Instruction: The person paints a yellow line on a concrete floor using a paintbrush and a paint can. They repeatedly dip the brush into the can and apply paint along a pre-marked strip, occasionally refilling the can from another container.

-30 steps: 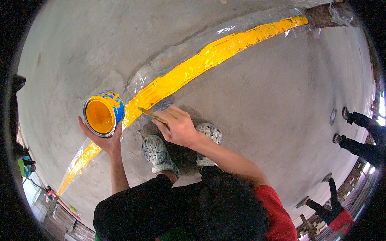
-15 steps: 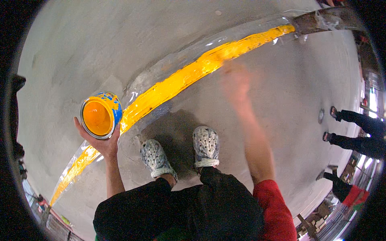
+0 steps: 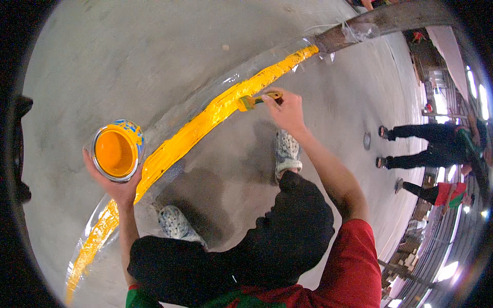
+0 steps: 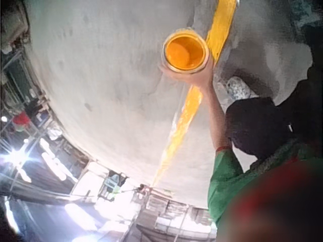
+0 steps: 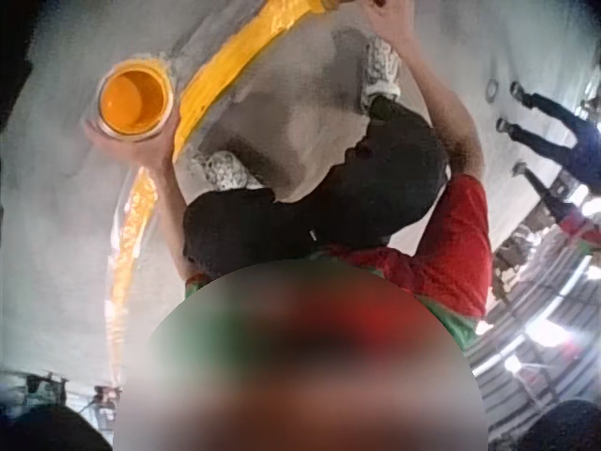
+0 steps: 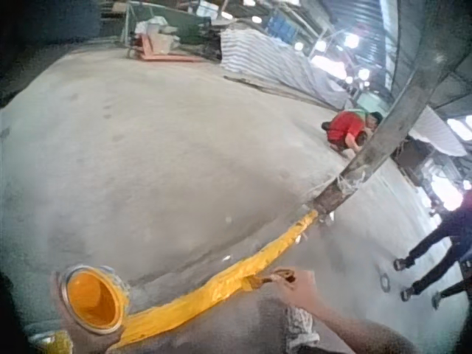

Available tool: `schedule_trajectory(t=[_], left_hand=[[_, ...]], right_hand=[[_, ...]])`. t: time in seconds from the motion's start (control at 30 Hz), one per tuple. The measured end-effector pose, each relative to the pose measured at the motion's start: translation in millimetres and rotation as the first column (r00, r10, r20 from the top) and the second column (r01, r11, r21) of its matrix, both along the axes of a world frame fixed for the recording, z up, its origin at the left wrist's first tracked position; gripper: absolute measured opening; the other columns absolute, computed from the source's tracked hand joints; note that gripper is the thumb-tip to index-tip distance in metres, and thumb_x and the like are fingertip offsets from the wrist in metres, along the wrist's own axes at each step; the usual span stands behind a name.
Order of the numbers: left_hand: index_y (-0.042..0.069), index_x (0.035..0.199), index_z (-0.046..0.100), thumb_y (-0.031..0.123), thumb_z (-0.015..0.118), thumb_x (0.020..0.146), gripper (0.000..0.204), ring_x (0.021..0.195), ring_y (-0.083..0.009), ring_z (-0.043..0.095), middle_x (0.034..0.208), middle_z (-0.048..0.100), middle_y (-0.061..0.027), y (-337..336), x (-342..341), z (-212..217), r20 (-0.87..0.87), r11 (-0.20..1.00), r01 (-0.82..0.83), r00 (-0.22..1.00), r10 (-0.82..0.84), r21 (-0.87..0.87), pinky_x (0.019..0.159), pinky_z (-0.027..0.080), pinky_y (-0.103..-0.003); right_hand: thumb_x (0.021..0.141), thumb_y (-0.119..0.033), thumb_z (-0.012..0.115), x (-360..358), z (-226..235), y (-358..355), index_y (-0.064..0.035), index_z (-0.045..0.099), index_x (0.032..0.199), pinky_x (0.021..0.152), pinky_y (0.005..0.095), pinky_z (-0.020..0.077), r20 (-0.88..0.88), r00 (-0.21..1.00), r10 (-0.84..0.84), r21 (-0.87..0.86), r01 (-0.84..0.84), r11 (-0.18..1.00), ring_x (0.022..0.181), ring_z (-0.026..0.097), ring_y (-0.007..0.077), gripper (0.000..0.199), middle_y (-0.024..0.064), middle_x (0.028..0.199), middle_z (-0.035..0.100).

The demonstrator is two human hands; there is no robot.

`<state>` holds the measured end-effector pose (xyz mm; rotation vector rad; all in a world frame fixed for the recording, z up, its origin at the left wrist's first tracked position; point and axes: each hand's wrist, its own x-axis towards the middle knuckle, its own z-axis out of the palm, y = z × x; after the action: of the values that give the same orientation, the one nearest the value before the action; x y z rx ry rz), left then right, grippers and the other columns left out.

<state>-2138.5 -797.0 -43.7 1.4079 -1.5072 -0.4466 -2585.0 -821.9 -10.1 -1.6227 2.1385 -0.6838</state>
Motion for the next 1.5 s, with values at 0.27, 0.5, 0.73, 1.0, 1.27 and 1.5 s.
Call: schedule_trajectory(t=[0.27,0.5,0.73,1.0,1.27,1.5], left_hand=[[0.005,0.157,0.018,0.022,0.092,0.059,0.124,0.147,-0.0318,0.027,0.16,0.023,-0.0168,-20,-31,4,0.289,0.987,-0.161,0.945,0.151,0.009,0.121,0.021,-0.047],[0.006,0.157,0.019,0.012,0.09,0.059,0.121,0.146,-0.0298,0.028,0.159,0.025,-0.014,-14,-86,62,0.419,0.945,-0.326,0.861,0.288,0.019,0.122,0.022,-0.046],[0.006,0.157,0.019,0.021,0.091,0.056,0.125,0.147,-0.0314,0.025,0.159,0.025,-0.0148,-28,-160,89,0.552,0.962,-0.272,0.806,0.215,0.023,0.122,0.02,-0.047],[0.006,0.157,0.009,0.04,0.096,0.054,0.138,0.147,-0.0322,0.024,0.159,0.019,-0.0168,-62,-237,35,0.522,0.985,-0.122,0.852,0.04,0.123,0.119,0.023,-0.047],[0.002,0.156,0.008,0.036,0.098,0.053,0.142,0.142,-0.0316,0.034,0.156,0.02,-0.0183,-98,-300,3,0.194,0.99,0.084,0.975,-0.106,0.115,0.118,0.026,-0.045],[0.0,0.155,0.012,0.035,0.097,0.053,0.137,0.143,-0.0315,0.032,0.158,0.021,-0.0188,-93,-307,-12,0.308,0.986,0.047,0.947,-0.095,0.158,0.119,0.026,-0.043]], right_hand=[[0.088,-0.019,0.074,-68,-98,-34,-0.0022,0.073,0.103,0.061,0.0297,0.0506,0.042,0.998,0.043,-0.222,-0.032,0.974,0.064,0.062,0.0124,0.022,0.0108,0.075,0.07],[0.089,-0.013,0.068,-237,-75,-114,-0.0057,0.072,0.105,0.07,0.0381,0.054,-0.485,0.871,-0.076,-0.423,-0.158,0.892,0.077,0.069,0.0275,0.019,0.0142,0.09,0.071],[0.082,-0.011,0.07,-95,-84,-43,-0.0071,0.069,0.108,0.064,0.0428,0.0522,-0.054,0.847,0.529,-0.288,-0.52,0.804,0.07,0.063,0.0315,0.026,0.0123,0.078,0.065],[0.09,-0.016,0.068,-192,-84,-92,-0.0016,0.07,0.098,0.065,0.0386,0.0554,0.049,0.999,-0.008,-0.142,0.015,0.99,0.07,0.068,0.0289,0.017,0.0153,0.084,0.07],[0.082,-0.011,0.068,-190,-85,-95,-0.0068,0.069,0.106,0.069,0.0441,0.0515,-0.414,0.865,0.283,-0.268,-0.413,0.87,0.08,0.063,0.031,0.025,0.0104,0.086,0.065],[0.088,-0.016,0.07,-131,-86,-56,-0.0053,0.071,0.101,0.062,0.0378,0.054,0.237,0.918,0.317,-0.22,-0.268,0.938,0.067,0.066,0.0267,0.017,0.0134,0.082,0.068]])
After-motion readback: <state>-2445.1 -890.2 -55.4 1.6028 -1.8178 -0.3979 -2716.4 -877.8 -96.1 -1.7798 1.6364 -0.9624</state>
